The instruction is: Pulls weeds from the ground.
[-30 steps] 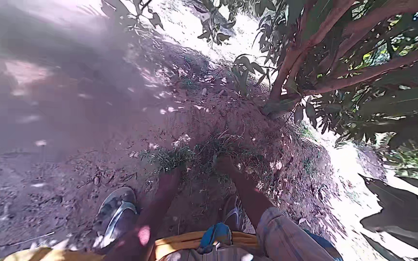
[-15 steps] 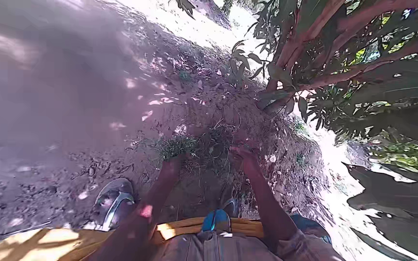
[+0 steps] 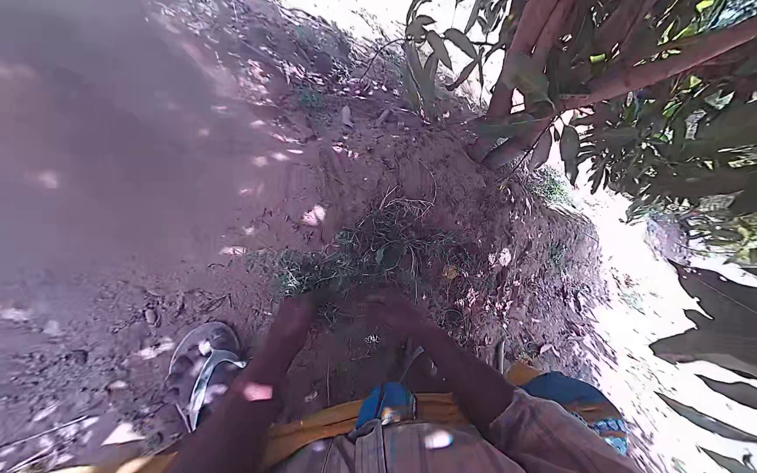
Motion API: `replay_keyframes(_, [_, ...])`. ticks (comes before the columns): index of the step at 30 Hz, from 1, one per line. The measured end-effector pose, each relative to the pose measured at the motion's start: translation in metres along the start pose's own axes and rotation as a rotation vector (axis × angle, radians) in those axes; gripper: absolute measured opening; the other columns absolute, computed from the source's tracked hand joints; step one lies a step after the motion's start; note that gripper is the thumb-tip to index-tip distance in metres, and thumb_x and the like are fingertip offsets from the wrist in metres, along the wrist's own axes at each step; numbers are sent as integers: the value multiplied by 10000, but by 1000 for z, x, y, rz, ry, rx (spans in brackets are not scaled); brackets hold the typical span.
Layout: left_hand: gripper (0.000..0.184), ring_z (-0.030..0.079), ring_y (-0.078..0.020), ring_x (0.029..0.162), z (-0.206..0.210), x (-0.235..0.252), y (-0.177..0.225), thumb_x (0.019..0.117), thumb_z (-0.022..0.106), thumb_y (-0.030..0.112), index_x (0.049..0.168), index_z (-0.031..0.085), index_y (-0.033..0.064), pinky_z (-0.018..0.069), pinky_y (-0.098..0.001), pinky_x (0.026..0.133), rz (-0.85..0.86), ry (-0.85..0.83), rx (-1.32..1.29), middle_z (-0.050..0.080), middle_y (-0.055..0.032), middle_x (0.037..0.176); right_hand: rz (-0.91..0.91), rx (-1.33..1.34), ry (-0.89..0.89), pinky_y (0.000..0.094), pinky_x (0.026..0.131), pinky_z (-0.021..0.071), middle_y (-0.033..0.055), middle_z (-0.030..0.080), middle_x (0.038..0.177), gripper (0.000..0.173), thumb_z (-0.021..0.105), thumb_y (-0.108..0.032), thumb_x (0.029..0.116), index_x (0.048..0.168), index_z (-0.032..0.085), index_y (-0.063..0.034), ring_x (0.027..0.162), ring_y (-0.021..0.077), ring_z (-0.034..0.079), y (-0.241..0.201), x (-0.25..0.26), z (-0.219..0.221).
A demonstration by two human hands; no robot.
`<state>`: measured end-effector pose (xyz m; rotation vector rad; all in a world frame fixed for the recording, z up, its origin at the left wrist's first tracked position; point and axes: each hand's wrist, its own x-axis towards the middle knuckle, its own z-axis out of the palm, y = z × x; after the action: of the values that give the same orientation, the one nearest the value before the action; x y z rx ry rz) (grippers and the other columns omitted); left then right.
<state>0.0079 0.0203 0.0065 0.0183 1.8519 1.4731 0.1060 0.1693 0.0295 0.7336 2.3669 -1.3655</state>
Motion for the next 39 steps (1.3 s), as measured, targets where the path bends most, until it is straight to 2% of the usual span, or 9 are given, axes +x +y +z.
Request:
replay_keyframes(5, [358,602,-187,1044,-3,10,-1,1059,537,217,1263,598,-70,474,-388,933,-37,132,-57,635,-176,1208,-1,-200,468,494,1154,363,256,492,1489,322,500,-127,1051,1290,655,22,1380,375,477,31,24,-54])
replay_keyframes(9, [323,591,-137,898,2,10,-2,1049,563,191,1239,601,-67,484,-334,817,-33,179,-84,643,-141,1085,113,-257,413,545,1225,214,269,306,1614,448,557,-199,1028,1426,554,5,1498,420,292,62,39,-59])
replay_keyframes(15, [369,618,-153,948,4,12,-4,1030,598,173,1308,553,-66,505,-343,858,2,250,-98,642,-159,1121,-93,5,607,496,994,477,227,658,1286,324,488,-94,1052,1309,653,14,1143,331,640,26,14,-68])
replay_keyframes(18, [369,613,-209,1032,4,12,-3,1043,572,157,1327,548,-76,495,-395,920,-10,241,-123,628,-207,1201,-340,138,811,294,670,460,95,696,1143,302,487,-147,1068,1244,696,-18,778,91,563,-6,-15,-90])
replay_keyframes(21, [349,606,-158,1013,2,14,-5,1043,573,187,1289,574,-60,498,-351,905,26,261,-128,629,-165,1172,-608,251,772,265,946,525,97,693,1264,316,477,-114,1046,1226,686,39,1090,58,649,-6,-27,-108])
replay_keyframes(25, [402,604,-200,1118,0,14,-9,1040,580,193,1340,540,-71,488,-392,975,41,238,-159,613,-199,1266,-83,50,482,398,934,488,179,680,1186,306,487,-151,1060,1176,684,53,1048,214,623,40,-14,-121])
replay_keyframes(29, [362,610,-152,1045,0,8,-1,1022,607,181,1282,581,-71,500,-352,925,82,254,-158,631,-170,1206,488,-434,112,586,1078,383,282,567,1376,446,511,-303,1059,1295,607,64,1307,401,530,63,2,-115])
replay_keyframes(35, [392,576,-200,1163,3,4,5,1023,610,188,1330,555,-50,456,-401,1004,15,255,-145,597,-191,1299,251,-415,649,596,964,457,252,671,1162,375,468,-282,1089,1150,686,17,1135,416,622,39,7,-113])
replay_keyframes(39, [417,568,-251,1231,1,7,0,1025,611,197,1344,550,-65,439,-438,1054,6,255,-115,586,-221,1341,25,-502,612,565,1188,288,199,485,1520,324,570,-235,1032,1231,693,-11,1461,398,366,56,36,-89])
